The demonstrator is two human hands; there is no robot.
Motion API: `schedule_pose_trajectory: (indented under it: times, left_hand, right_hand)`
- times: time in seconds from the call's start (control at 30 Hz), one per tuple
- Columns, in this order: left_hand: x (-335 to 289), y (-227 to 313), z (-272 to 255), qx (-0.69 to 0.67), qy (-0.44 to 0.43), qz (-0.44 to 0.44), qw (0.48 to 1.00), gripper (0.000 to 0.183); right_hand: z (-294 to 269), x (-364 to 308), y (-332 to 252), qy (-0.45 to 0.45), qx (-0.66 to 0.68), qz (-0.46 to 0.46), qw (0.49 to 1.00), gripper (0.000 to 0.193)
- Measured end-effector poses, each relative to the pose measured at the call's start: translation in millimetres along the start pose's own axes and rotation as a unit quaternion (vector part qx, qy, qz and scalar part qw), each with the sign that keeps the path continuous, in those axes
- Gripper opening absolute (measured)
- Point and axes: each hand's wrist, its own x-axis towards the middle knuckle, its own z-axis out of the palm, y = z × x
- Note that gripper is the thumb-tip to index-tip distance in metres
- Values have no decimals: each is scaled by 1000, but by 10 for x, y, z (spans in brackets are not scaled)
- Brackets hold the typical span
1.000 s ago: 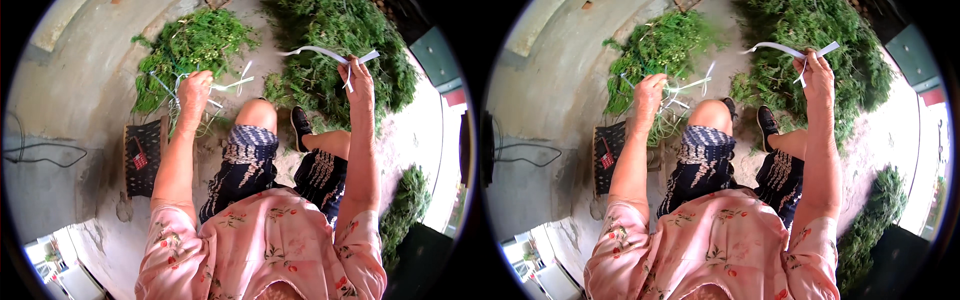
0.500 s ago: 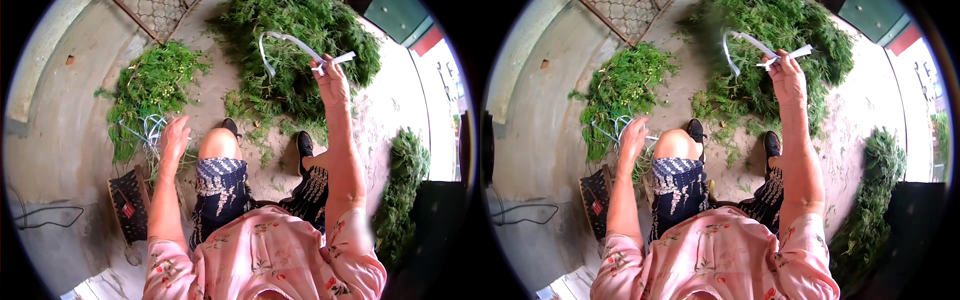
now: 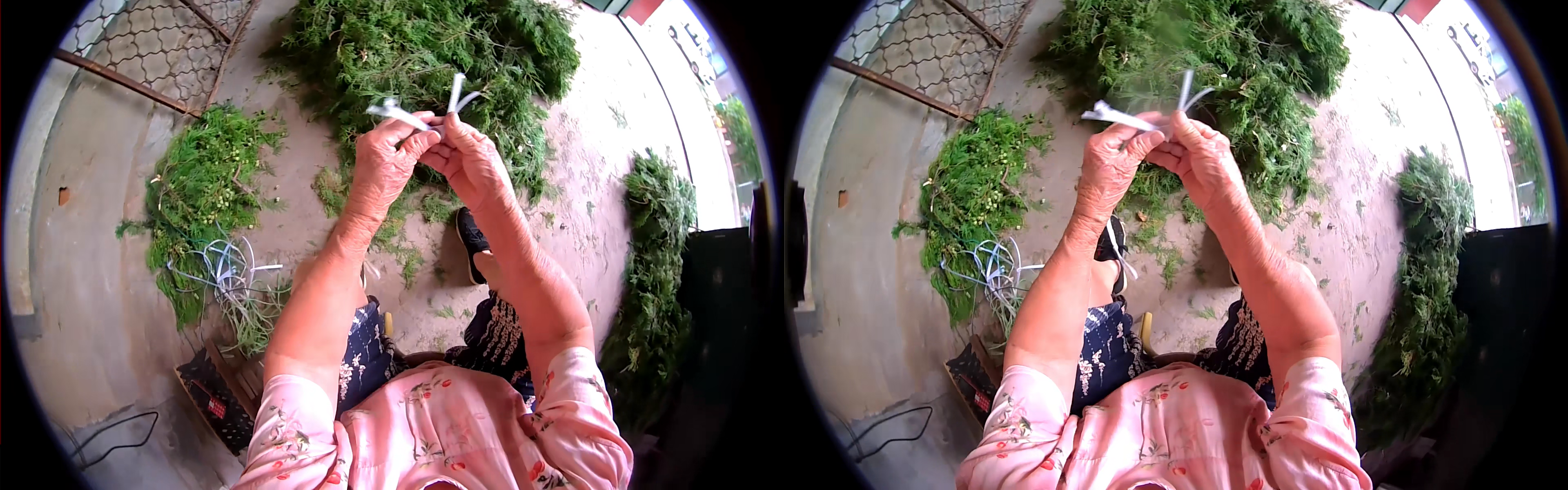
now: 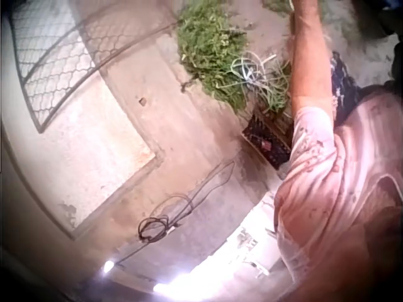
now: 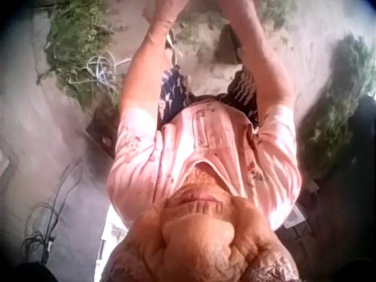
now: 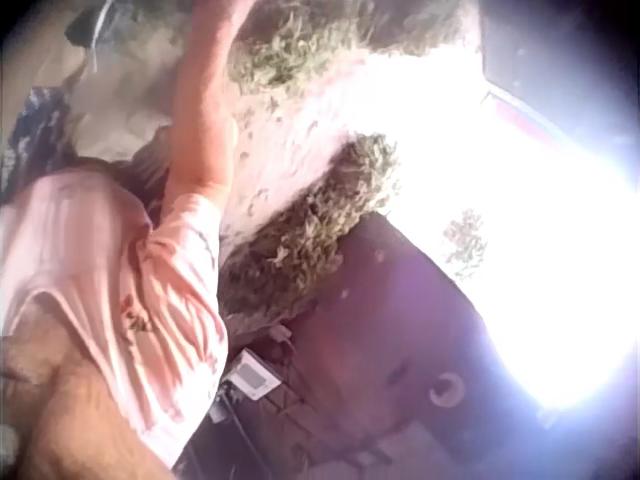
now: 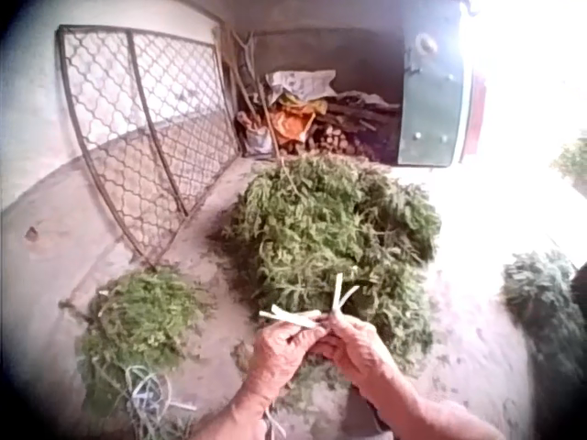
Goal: The person gathers and arranges branches of greenery into a bundle, binds the bundle with a plastic ribbon by hand, and then sorts and folds plastic straps by hand.
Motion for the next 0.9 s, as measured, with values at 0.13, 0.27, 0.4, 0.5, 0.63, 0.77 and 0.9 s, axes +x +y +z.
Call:
schedule_pose_trajectory:
  times: [0.13,0.27,0.4,0.5,0.63,0.77,0.9]
  left_hand:
    - [40,-31,-14,-138,11,-94,986,26]
    - [67,11,-26,-179,24,-126,976,25]
    - [59,-1,-97,-182,14,-120,976,25]
    - [59,39,-146,-141,-2,-89,986,26]
    - [64,51,-189,-116,-38,-97,988,27]
    - [63,53,-159,-127,-35,-107,986,28]
    - [53,28,-143,-157,-2,-111,981,29]
  right_hand:
    - [16,-56,-16,38,-37,1,999,22]
    - [-2,-51,-57,128,-50,-41,990,24]
    - [38,-42,-49,187,-242,-228,924,42]
    - [29,-62,-180,118,-592,-352,715,49]
    - [-21,-47,-191,74,-697,-362,615,23]
    - [-76,-29,-258,-22,-630,-320,707,10]
    - [-22,-82,-173,15,-549,-215,808,8]
